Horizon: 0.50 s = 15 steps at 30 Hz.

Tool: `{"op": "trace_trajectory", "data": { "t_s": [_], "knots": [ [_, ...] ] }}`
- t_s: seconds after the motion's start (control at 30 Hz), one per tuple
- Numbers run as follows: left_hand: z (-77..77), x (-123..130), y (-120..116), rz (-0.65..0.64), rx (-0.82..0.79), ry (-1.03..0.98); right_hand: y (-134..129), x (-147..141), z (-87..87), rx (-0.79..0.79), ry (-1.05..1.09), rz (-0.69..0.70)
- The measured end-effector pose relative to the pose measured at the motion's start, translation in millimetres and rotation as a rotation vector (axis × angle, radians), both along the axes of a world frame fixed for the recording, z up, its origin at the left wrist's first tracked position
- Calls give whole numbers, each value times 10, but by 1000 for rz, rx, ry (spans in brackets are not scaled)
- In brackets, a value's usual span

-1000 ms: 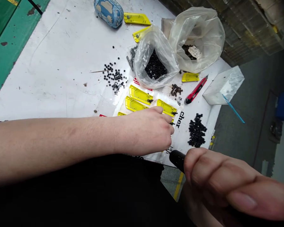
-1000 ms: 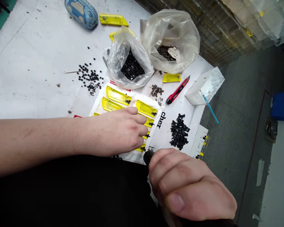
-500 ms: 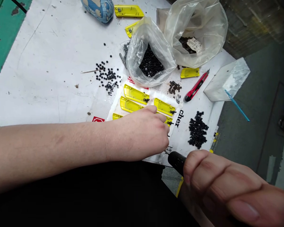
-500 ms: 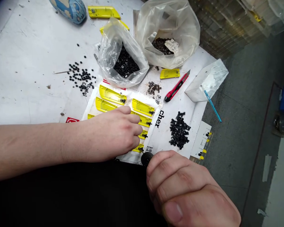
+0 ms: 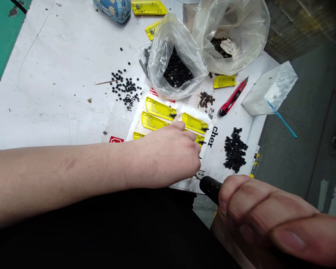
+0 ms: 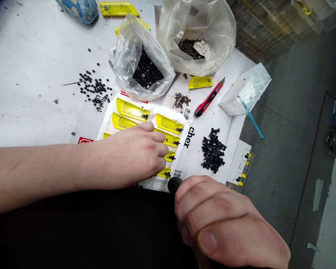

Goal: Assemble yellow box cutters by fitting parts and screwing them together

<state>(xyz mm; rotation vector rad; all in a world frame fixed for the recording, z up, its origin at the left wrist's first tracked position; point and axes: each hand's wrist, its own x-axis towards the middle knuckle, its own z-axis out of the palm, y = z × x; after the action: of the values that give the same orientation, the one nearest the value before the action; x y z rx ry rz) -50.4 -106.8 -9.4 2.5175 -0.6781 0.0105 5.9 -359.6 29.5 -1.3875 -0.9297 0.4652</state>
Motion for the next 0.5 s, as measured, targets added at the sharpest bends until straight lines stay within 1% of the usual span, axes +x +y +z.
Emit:
{"op": "trace_trajectory", "data": {
  "t_s": [0.07,0.13,0.2,0.23,0.27,0.33,0.4,0.47,0.5],
  "knots": [
    [11,-2,4,1,9,-6,34,-55,9,-16,-6,-39],
    [30,-2,14,-4,29,-5,126,-125,23,-16,-20,-91],
    [54,-1,31,-18,45,1,259,-204,27,32,-21,-194],
    [66,-2,40,-24,53,1,330,-240,25,81,-9,-268],
    [78,-5,49,-27,62,-2,398,-269,23,126,14,-312],
    [101,-17,61,-24,83,-16,512,-288,30,199,86,-341],
    [119,-35,65,-25,112,-28,592,-249,65,241,147,-320],
    [132,-52,61,-24,153,-51,655,-161,130,226,177,-318],
    [138,-60,56,-15,176,-69,687,-107,171,184,184,-331]
  ]
}}
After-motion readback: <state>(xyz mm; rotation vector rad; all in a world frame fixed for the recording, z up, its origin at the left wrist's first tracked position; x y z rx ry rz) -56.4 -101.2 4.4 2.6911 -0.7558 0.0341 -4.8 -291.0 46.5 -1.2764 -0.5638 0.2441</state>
